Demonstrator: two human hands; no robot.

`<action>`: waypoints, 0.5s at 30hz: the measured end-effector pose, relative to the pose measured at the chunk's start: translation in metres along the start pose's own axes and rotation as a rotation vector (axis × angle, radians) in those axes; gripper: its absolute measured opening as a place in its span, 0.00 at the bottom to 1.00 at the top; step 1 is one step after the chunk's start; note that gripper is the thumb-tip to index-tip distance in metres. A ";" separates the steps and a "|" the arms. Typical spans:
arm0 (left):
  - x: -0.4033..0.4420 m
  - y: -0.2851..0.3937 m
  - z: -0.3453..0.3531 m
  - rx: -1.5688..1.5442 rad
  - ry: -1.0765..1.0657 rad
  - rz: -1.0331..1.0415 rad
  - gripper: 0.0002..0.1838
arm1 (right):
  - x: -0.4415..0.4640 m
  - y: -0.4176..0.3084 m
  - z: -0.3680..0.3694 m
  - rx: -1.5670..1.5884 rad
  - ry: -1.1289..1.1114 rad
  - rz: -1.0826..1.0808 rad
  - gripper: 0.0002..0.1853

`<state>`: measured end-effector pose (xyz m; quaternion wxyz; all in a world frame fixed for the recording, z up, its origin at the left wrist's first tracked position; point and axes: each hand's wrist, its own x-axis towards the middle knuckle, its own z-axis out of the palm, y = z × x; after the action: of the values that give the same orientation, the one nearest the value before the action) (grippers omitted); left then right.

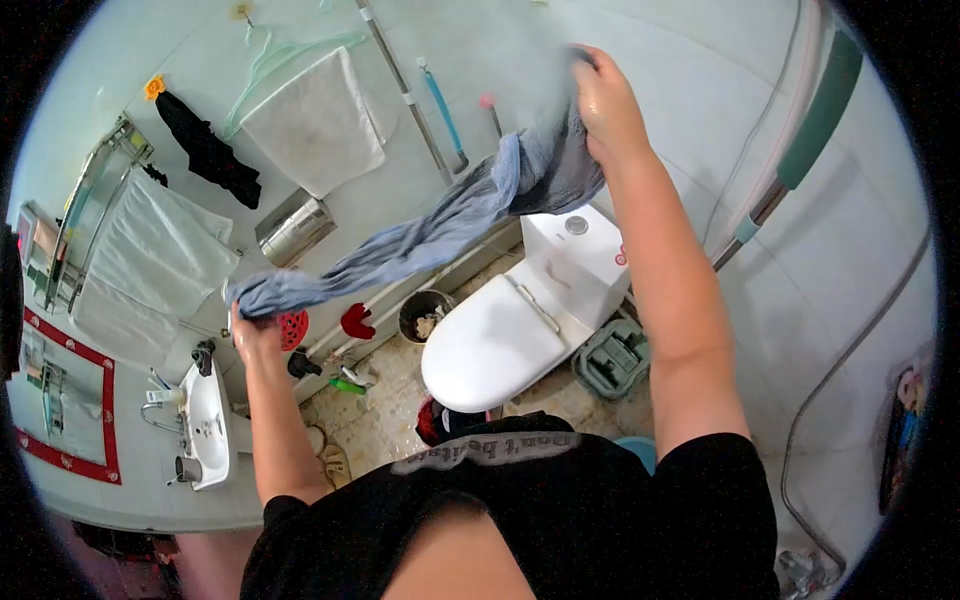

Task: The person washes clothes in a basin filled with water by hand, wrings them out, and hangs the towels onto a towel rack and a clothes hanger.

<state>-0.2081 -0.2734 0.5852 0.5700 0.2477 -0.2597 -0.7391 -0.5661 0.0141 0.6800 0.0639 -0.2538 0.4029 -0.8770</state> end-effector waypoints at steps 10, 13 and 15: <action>0.034 -0.031 -0.012 0.773 -0.252 -0.174 0.25 | -0.012 -0.017 0.197 -0.898 -0.640 -0.815 0.12; 0.005 -0.025 0.088 0.415 -0.841 -0.121 0.28 | -0.016 -0.012 0.250 -0.796 -0.859 -0.808 0.12; -0.002 -0.001 0.130 0.401 -0.956 -0.134 0.31 | -0.006 -0.004 0.269 -0.899 -0.930 -0.797 0.13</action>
<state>-0.2942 -0.2586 0.6809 0.2807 0.0031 -0.6109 -0.7403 -0.4270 -0.1624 0.8274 -0.2042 -0.7252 0.5311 -0.3877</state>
